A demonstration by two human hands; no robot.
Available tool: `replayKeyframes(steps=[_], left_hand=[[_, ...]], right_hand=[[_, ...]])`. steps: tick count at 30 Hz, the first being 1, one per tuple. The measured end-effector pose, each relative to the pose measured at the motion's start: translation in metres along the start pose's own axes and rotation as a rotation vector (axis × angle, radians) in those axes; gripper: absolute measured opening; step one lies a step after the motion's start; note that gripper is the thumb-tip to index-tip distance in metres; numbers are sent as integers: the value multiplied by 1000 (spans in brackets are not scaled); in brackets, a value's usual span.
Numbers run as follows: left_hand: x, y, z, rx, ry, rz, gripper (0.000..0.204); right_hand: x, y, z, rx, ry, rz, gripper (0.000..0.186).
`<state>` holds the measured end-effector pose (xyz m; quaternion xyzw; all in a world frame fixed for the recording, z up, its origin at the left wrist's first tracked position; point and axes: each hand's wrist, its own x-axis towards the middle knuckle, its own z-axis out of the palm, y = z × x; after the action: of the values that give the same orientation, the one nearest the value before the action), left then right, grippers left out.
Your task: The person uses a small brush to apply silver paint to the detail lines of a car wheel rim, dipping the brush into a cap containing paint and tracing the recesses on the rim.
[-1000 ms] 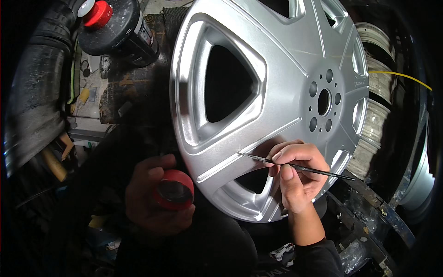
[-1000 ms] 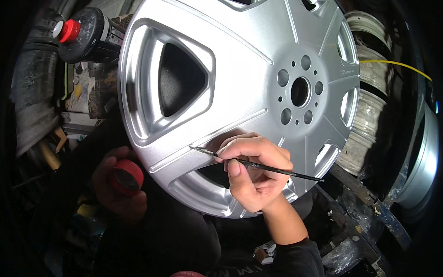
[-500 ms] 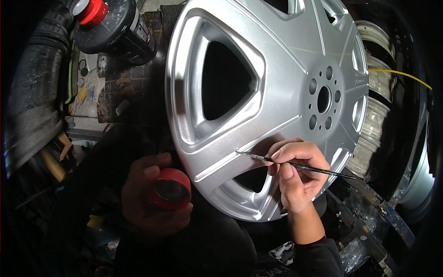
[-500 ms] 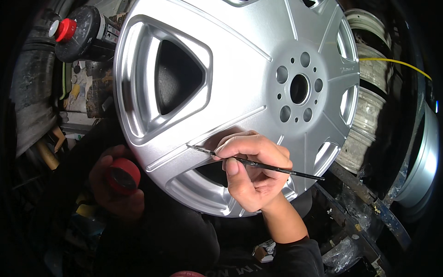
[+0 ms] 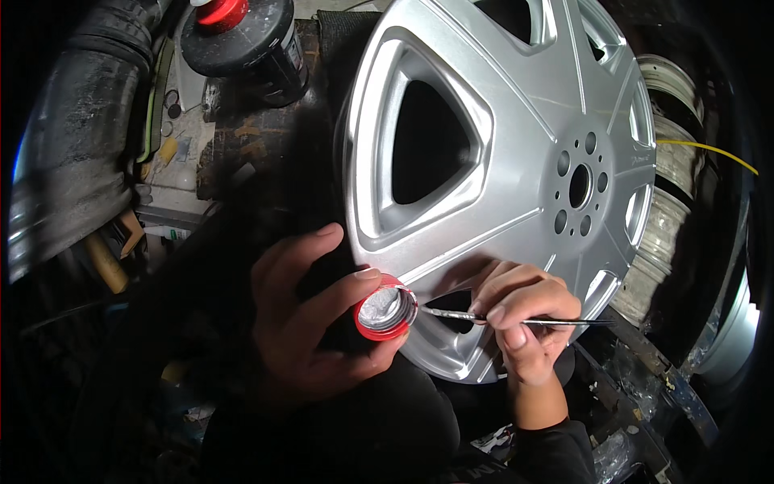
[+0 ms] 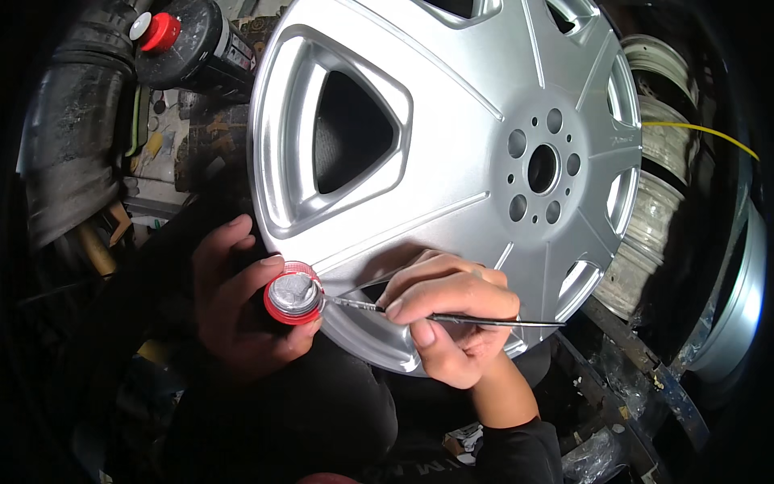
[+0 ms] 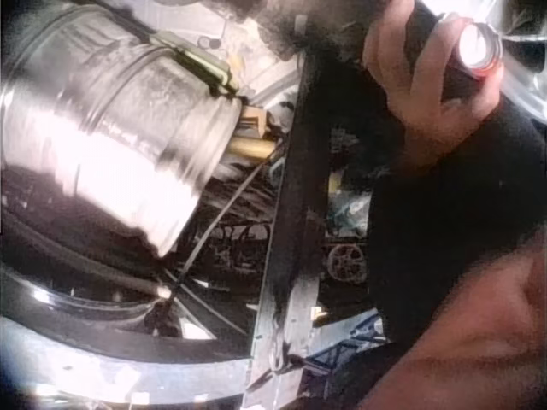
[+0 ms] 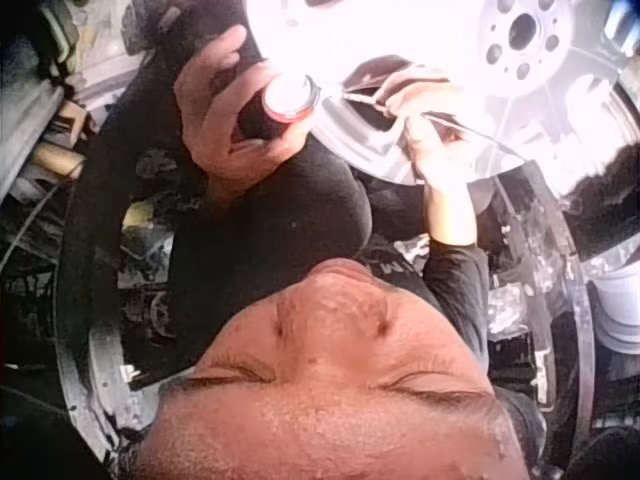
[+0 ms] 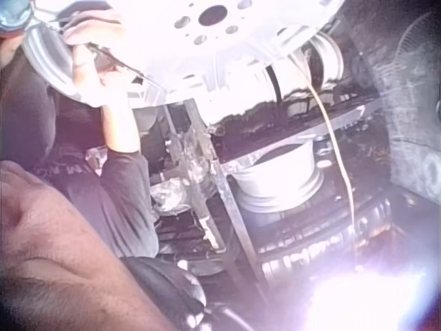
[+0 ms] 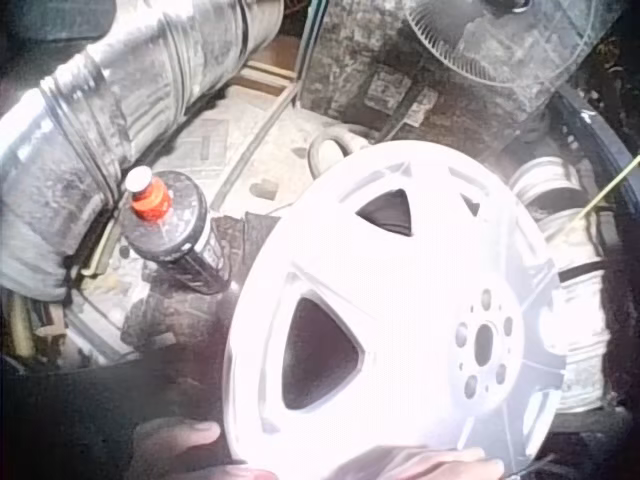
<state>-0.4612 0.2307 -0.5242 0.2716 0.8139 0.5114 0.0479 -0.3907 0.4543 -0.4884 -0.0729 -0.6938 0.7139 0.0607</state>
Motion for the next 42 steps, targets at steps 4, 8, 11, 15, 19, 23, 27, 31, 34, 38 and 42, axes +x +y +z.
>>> replayKeyframes(steps=[4, 8, 11, 15, 19, 23, 27, 31, 34, 38, 42], left_hand=[[-1, -2, 3, -14, 39, 29, 58], [-1, -4, 3, -5, 32, 49, 57], [-2, -4, 5, -4, 44, 57, 56], [-2, -5, 9, -25, 73, 54, 54], [-3, -7, 9, -15, 66, 67, 52], [-4, -10, 9, 5, 49, 87, 53], [-6, -10, 8, -12, 40, 67, 53], [-9, -11, 7, -64, 31, 46, 55], [-11, -17, 9, -115, 30, 81, 58], [-10, -26, 16, -198, 76, 145, 57], [-7, -19, 20, -261, 129, 116, 51]], right_hand=[[-1, 0, 1, 17, 11, 24, 13], [0, 0, 1, 5, 11, 30, 12], [0, 1, 1, 0, 19, 31, 12], [0, 1, 1, 0, 25, 35, 12], [1, 0, 1, -1, 25, 31, 12], [1, 0, 1, 0, 18, 45, 11], [1, 2, -3, 20, -11, 3, 12], [1, 3, -7, -4, 42, -8, 15], [2, 0, -12, -135, 83, -28, 19], [4, -4, -11, -130, 124, 73, 17], [5, -3, -6, -155, 193, 94, 17]])
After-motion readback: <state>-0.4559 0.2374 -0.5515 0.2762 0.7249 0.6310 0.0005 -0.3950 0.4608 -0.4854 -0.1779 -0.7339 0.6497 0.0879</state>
